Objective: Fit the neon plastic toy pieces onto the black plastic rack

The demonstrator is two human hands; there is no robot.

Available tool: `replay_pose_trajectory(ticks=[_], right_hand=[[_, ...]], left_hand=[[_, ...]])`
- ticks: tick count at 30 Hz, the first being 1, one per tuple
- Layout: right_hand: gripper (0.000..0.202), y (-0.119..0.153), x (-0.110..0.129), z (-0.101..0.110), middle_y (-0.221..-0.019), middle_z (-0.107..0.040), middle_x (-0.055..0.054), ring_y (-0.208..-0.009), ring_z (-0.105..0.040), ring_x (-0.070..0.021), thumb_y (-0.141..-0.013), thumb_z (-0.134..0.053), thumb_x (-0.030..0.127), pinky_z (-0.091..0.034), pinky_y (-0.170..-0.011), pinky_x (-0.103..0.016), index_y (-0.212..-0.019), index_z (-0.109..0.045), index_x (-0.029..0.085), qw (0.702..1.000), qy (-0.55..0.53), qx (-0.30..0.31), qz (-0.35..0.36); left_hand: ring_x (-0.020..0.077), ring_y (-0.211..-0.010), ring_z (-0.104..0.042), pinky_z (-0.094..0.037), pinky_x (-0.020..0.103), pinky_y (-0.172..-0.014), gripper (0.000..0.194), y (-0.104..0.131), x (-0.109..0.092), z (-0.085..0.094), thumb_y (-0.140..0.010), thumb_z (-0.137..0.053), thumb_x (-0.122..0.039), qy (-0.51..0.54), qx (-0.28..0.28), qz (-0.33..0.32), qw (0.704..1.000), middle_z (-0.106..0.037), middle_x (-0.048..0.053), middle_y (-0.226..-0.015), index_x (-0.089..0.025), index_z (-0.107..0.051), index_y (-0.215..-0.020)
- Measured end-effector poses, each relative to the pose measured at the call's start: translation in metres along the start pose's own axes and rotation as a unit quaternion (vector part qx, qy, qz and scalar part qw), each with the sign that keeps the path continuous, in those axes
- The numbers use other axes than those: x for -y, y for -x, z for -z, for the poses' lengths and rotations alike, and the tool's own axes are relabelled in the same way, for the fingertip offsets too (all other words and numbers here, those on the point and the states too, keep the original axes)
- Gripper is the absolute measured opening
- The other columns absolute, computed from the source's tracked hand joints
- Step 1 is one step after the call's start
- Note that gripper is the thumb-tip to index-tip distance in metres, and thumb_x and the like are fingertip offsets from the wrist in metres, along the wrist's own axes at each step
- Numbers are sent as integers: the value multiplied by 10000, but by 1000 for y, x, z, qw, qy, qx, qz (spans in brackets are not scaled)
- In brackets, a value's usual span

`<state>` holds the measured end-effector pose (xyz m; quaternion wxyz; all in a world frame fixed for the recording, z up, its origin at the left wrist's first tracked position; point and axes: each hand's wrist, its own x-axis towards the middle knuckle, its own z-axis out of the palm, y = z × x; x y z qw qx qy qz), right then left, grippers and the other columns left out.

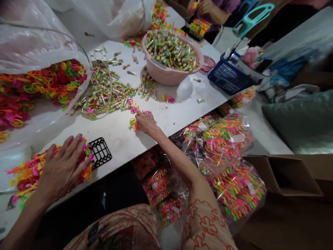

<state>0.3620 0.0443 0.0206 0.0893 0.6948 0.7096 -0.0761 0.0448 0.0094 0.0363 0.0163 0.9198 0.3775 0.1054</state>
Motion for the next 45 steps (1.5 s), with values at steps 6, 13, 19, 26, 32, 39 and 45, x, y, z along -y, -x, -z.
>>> replay_pose_trajectory(ticks=[6, 13, 19, 26, 32, 39, 45], right_hand=[[296, 2, 4, 11, -1228, -587, -128, -991, -588, -240, -907, -433, 130, -394, -705, -329, -1048, -687, 184, 999, -27, 44, 0], [338, 6, 4, 3, -1268, -578, -153, -1010, -533, -236, -944, -367, 122, -366, -729, -334, -969, -704, 121, 999, -2, -40, -5], [228, 16, 26, -11, -980, -631, -79, -805, -559, -161, -909, -464, 184, -350, -671, -274, -942, -687, 153, 981, -185, -63, 17], [106, 14, 73, -35, -835, -606, -20, -724, -510, -138, -791, -541, 144, -352, -671, -253, -867, -610, 172, 925, -364, -97, 42], [80, 12, 92, -38, -759, -576, 5, -675, -494, -115, -749, -551, 110, -374, -654, -236, -768, -604, 166, 862, -494, -67, 94], [51, 1, 121, -43, -758, -597, 15, -722, -560, -129, -736, -610, 122, -439, -700, -239, -708, -609, 165, 781, -616, -70, 80], [91, -14, 137, -26, -885, -630, -36, -822, -582, -164, -823, -575, 186, -405, -687, -250, -748, -623, 168, 898, -423, -5, 118]], left_hand=[[336, -1443, -300, -144, 589, -1176, 649, -1, -1, 2, -971, -346, -403, 18, 1, 12, 1000, -342, 152, -1553, -212, -134, -1553], [336, -1438, -314, -167, 594, -1165, 638, -2, -4, 6, -974, -323, -431, 18, 17, 26, 999, -362, 145, -1544, -223, -146, -1550], [326, -1439, -317, -179, 580, -1163, 643, -2, -4, 5, -975, -336, -424, -3, 22, 27, 999, -364, 132, -1547, -243, -118, -1552], [313, -1448, -298, -148, 567, -1177, 643, -3, -3, 4, -966, -383, -403, 2, 23, 34, 999, -352, 145, -1550, -211, -179, -1544], [296, -1461, -276, -155, 558, -1178, 633, -4, -4, 6, -972, -375, -399, -7, 33, 35, 999, -351, 148, -1554, -211, -177, -1543], [293, -1466, -263, -144, 548, -1183, 653, -4, -3, 7, -965, -396, -397, -14, 42, 36, 998, -337, 144, -1561, -221, -157, -1547], [308, -1452, -294, -148, 557, -1177, 685, -3, -4, 6, -964, -413, -385, -18, 41, 30, 999, -329, 151, -1560, -213, -109, -1553]])
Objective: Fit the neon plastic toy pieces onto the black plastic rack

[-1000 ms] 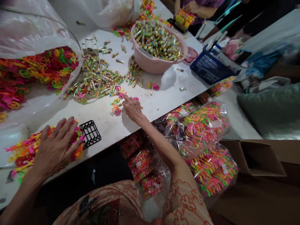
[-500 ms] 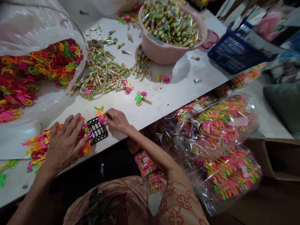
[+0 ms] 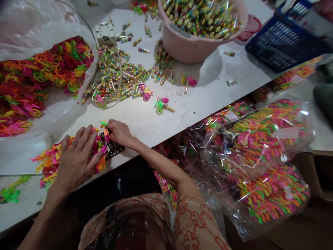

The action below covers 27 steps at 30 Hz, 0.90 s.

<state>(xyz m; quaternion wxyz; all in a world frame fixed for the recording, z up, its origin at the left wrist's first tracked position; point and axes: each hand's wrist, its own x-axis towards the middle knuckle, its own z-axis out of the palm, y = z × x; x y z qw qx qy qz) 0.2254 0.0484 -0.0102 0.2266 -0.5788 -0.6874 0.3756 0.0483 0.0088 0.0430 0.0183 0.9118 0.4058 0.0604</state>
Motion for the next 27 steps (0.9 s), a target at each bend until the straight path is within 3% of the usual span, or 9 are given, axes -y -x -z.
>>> replay_pose_trajectory(ticks=[4, 10, 13, 16, 18, 20, 23, 25, 27], right_hand=[[158, 0, 11, 2, -1011, -646, -64, -908, -596, -191, -895, -498, 223, -418, -730, -281, -922, -645, 169, 993, 110, 38, -12], [217, 4, 24, -4, -1149, -629, -59, -999, -599, -178, -934, -475, 229, -452, -828, -276, -1086, -620, 171, 987, 140, 78, 3], [235, 23, 4, 33, -1146, -642, -21, -995, -597, -147, -867, -594, 199, -445, -821, -205, -1096, -647, 198, 986, 160, 25, -36], [306, 48, -35, 93, -1190, -623, -106, -1005, -594, -178, -886, -503, 100, -447, -836, -253, -1157, -637, 150, 936, 226, -131, -236], [231, 58, -59, 127, -1130, -618, -176, -1001, -596, -242, -890, -493, 119, -446, -811, -318, -1030, -675, 101, 911, 249, -154, -290], [170, 61, -74, 142, -1065, -629, -176, -970, -597, -251, -875, -523, 133, -434, -792, -327, -913, -687, 108, 905, 256, -153, -304], [83, 58, -76, 124, -900, -649, -105, -856, -589, -207, -818, -575, 136, -424, -741, -300, -779, -649, 136, 931, 210, -161, -253], [44, 56, -67, 94, -746, -613, -30, -721, -556, -160, -746, -632, 159, -419, -662, -269, -725, -594, 158, 963, 71, -165, -201], [144, 57, -54, 60, -635, -542, 36, -593, -493, -118, -673, -676, 198, -399, -579, -246, -705, -538, 177, 967, -129, -151, -159]], left_hand=[[314, -1466, -258, -144, 575, -1175, 707, -1, -1, 2, -963, -424, -371, 11, -2, -6, 1000, -289, 123, -1582, -263, -49, -1553], [351, -1463, -246, -116, 673, -1142, 616, -2, 0, 6, -978, -355, -328, 57, 4, -28, 998, -329, 91, -1566, -343, -107, -1541], [356, -1457, -258, -131, 688, -1132, 605, -1, 1, 5, -975, -354, -344, 78, -8, -22, 997, -348, 85, -1559, -372, -123, -1534], [353, -1453, -270, -141, 693, -1128, 600, -3, 1, 4, -972, -361, -376, 82, -9, -18, 996, -365, 64, -1554, -408, -130, -1525], [361, -1446, -286, -163, 705, -1112, 587, -7, 0, 4, -977, -343, -390, 71, -6, -8, 997, -374, 75, -1549, -400, -137, -1528], [366, -1439, -301, -186, 711, -1094, 567, -11, -1, 4, -984, -318, -396, 56, -2, 4, 998, -378, 88, -1545, -382, -162, -1529], [372, -1433, -311, -192, 717, -1081, 525, -16, -3, 5, -988, -284, -404, 45, 2, 17, 999, -383, 99, -1541, -342, -270, -1510], [371, -1434, -309, -190, 714, -1082, 511, -17, -3, 5, -990, -258, -405, 44, 12, 23, 999, -387, 100, -1539, -314, -342, -1485], [357, -1444, -295, -181, 702, -1095, 510, -17, -3, 6, -991, -237, -404, 42, 25, 27, 998, -379, 92, -1544, -304, -369, -1473]])
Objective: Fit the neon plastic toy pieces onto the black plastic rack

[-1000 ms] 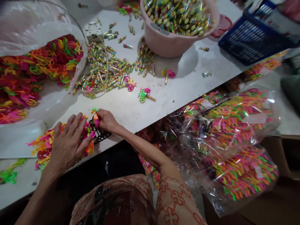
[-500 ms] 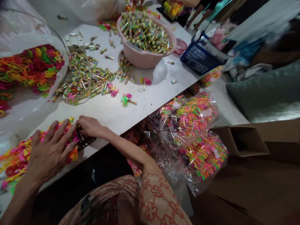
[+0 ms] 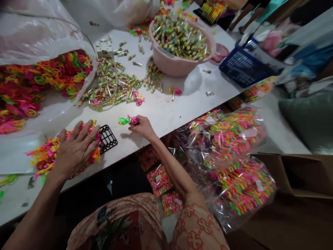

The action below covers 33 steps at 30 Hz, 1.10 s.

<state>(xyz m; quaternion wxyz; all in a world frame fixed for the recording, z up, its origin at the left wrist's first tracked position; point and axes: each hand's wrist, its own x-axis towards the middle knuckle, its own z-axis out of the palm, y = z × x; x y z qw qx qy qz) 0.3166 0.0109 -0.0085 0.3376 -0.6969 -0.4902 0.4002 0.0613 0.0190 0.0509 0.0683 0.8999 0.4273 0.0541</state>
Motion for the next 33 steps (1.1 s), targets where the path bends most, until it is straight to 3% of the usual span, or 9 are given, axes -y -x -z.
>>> replay_pose_trajectory(ticks=[2, 4, 9, 12, 16, 19, 24, 29, 33], right_hand=[[208, 15, 3, -30, -594, -498, 69, -530, -447, -95, -629, -689, 230, -378, -534, -233, -701, -497, 193, 988, -150, 44, -4], [213, 26, 7, -53, -581, -480, 78, -524, -436, -91, -627, -680, 253, -366, -524, -228, -694, -485, 200, 975, -213, 65, 4], [204, 40, 14, -91, -645, -520, 43, -618, -490, -115, -675, -681, 334, -389, -581, -237, -694, -539, 190, 969, -239, 56, 21], [173, 45, 15, -104, -685, -534, 26, -656, -501, -124, -732, -641, 316, -393, -623, -245, -694, -529, 189, 979, -196, 41, 46], [247, 49, 16, -107, -675, -473, 14, -670, -462, -127, -786, -580, 228, -364, -642, -248, -586, -438, 195, 990, -72, 18, 116], [238, 43, 18, -98, -701, -483, 8, -678, -456, -128, -791, -602, 211, -349, -629, -243, -597, -465, 188, 987, -11, 49, 149], [180, 29, 20, -84, -686, -502, 24, -634, -456, -102, -790, -592, 146, -340, -589, -210, -632, -513, 179, 968, -21, 152, 201], [198, 29, 18, -85, -682, -509, 20, -621, -442, -100, -791, -593, 157, -340, -588, -215, -613, -508, 176, 970, -13, 138, 200], [205, 31, 15, -88, -691, -519, 12, -640, -457, -109, -800, -583, 153, -362, -609, -223, -615, -500, 182, 972, -14, 136, 194]], left_hand=[[340, -1457, -272, -166, 684, -1114, 511, 0, 0, 1, -990, -231, -399, -6, 9, 4, 1000, -365, 79, -1554, -307, -370, -1473], [336, -1463, -259, -156, 679, -1122, 515, 0, 0, 1, -987, -235, -398, -14, 16, 6, 1000, -355, 77, -1561, -302, -370, -1475], [322, -1471, -241, -130, 668, -1134, 527, -1, 0, 2, -990, -220, -404, -19, 26, 7, 999, -319, 60, -1578, -325, -291, -1506], [314, -1472, -242, -113, 651, -1147, 533, -1, 1, 1, -987, -226, -402, -21, 25, 8, 999, -319, 46, -1580, -337, -258, -1515], [297, -1471, -250, -93, 617, -1168, 543, 0, 2, -1, -979, -253, -394, -23, 23, 11, 999, -322, 27, -1582, -361, -228, -1520], [294, -1469, -255, -79, 613, -1169, 547, 0, 3, -2, -979, -264, -400, -10, 12, 6, 1000, -331, 27, -1578, -384, -200, -1522], [316, -1460, -274, -84, 635, -1154, 522, 0, 3, -1, -980, -290, -425, 33, 2, -6, 999, -358, 48, -1564, -386, -262, -1500], [337, -1465, -253, -58, 664, -1142, 509, -1, 2, 1, -985, -248, -445, 50, 19, 6, 999, -369, 92, -1554, -285, -412, -1439], [321, -1484, -206, -36, 648, -1158, 497, -1, 3, 1, -979, -306, -421, 60, 31, 3, 998, -315, 66, -1582, -314, -366, -1460]])
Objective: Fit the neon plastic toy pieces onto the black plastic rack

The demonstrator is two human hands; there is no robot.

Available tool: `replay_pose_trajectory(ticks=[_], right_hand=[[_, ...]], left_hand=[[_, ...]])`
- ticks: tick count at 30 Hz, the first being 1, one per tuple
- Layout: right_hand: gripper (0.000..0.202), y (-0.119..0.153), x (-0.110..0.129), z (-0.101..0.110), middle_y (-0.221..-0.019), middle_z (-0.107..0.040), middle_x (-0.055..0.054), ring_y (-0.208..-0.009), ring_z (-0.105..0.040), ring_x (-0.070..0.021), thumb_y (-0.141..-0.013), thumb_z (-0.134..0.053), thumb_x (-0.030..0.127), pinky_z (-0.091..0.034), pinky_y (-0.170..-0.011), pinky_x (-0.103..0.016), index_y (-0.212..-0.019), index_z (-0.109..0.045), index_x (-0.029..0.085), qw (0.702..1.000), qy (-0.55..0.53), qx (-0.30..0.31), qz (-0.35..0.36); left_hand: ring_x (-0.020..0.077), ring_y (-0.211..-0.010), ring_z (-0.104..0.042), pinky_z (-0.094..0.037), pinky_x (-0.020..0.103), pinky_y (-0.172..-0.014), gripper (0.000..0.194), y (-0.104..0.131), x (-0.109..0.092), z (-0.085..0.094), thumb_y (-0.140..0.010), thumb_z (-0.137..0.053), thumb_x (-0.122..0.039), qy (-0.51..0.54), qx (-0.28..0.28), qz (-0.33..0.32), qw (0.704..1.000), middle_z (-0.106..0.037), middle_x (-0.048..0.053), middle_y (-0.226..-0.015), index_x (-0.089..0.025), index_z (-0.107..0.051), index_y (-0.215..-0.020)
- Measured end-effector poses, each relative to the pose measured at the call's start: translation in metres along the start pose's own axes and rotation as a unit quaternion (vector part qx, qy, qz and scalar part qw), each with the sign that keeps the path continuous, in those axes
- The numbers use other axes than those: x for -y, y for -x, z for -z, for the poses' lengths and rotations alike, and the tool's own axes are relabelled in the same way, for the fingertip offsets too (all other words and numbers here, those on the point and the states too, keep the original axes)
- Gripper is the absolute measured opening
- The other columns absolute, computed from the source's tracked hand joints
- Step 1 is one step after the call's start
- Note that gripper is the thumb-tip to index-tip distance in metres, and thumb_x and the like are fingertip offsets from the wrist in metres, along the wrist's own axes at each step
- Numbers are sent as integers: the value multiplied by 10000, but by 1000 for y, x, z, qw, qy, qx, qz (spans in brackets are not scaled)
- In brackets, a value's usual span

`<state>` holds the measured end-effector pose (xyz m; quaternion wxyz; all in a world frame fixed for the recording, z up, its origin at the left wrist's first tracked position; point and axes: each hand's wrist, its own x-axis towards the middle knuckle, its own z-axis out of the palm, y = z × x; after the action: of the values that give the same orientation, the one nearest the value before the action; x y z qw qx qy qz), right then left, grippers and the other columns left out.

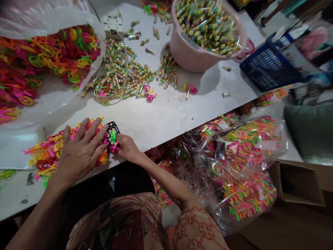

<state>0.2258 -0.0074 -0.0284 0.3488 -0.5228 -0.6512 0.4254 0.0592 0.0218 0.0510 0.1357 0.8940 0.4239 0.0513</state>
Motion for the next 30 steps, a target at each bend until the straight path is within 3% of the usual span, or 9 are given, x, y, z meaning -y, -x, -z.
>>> replay_pose_trajectory(ticks=[5, 10, 16, 19, 21, 23, 25, 27, 30], right_hand=[[175, 0, 0, -2, -723, -544, -2, -696, -508, -128, -791, -591, 154, -408, -665, -243, -635, -518, 186, 1000, -21, -7, -7], [139, 8, 7, 14, -776, -586, -21, -763, -547, -154, -825, -600, 271, -439, -694, -268, -716, -596, 186, 990, -77, -102, -54], [142, 21, 7, 26, -724, -536, -4, -732, -520, -142, -791, -593, 181, -412, -684, -263, -649, -586, 178, 988, -22, -137, -64], [137, 27, 9, 20, -724, -537, -4, -704, -514, -138, -796, -586, 179, -416, -658, -262, -659, -596, 180, 988, -20, -140, -68], [114, 32, 16, 16, -724, -552, -7, -687, -516, -142, -802, -592, 192, -427, -649, -268, -693, -627, 188, 986, -19, -156, -54], [111, 38, 26, 15, -737, -577, -18, -702, -531, -155, -812, -598, 220, -445, -662, -283, -720, -658, 204, 981, -11, -191, -30], [127, 46, 38, 20, -752, -598, -26, -707, -543, -164, -823, -598, 256, -459, -656, -290, -727, -676, 226, 976, -24, -217, -19], [111, 55, 47, 32, -772, -615, -28, -699, -556, -164, -813, -625, 281, -466, -629, -285, -736, -692, 238, 979, -72, -190, -30], [55, 66, 52, 55, -744, -621, -25, -673, -573, -159, -756, -715, 290, -464, -584, -269, -760, -720, 236, 986, -152, -39, -57]], left_hand=[[338, -1479, -214, -30, 662, -1156, 501, 0, 1, -1, -965, -360, -422, 27, -8, 2, 1000, -310, 46, -1584, -354, -352, -1461], [324, -1473, -240, -37, 655, -1158, 486, -1, -1, 0, -969, -353, -420, 29, -10, 12, 999, -347, 40, -1568, -361, -366, -1452], [295, -1465, -268, -86, 622, -1168, 495, 2, 5, 3, -986, -246, -411, 47, -16, 28, 998, -386, 23, -1550, -349, -347, -1466], [291, -1441, -323, -137, 614, -1162, 509, 6, 7, 5, -991, -222, -396, 69, -69, 16, 995, -424, 46, -1528, -332, -318, -1486], [315, -1402, -384, -134, 637, -1157, 523, 10, 0, 6, -976, -329, -416, 63, -126, -13, 990, -471, 77, -1492, -330, -310, -1491], [315, -1279, -519, -122, 639, -1164, 559, 14, -15, 7, -936, -476, -402, 63, -168, -55, 982, -598, 80, -1362, -356, -331, -1474], [257, -1048, -643, -220, 589, -1154, 536, 15, -32, 8, -923, -532, -327, 107, -187, -92, 972, -710, 40, -1137, -374, -376, -1433], [196, -881, -659, -399, 489, -1042, 493, 15, -46, 10, -939, -503, -251, 181, -183, -123, 958, -729, 9, -995, -351, -401, -1411], [170, -872, -648, -499, 360, -849, 507, 13, -54, 11, -962, -456, -247, 270, -114, -180, 939, -723, 21, -982, -298, -346, -1454]])
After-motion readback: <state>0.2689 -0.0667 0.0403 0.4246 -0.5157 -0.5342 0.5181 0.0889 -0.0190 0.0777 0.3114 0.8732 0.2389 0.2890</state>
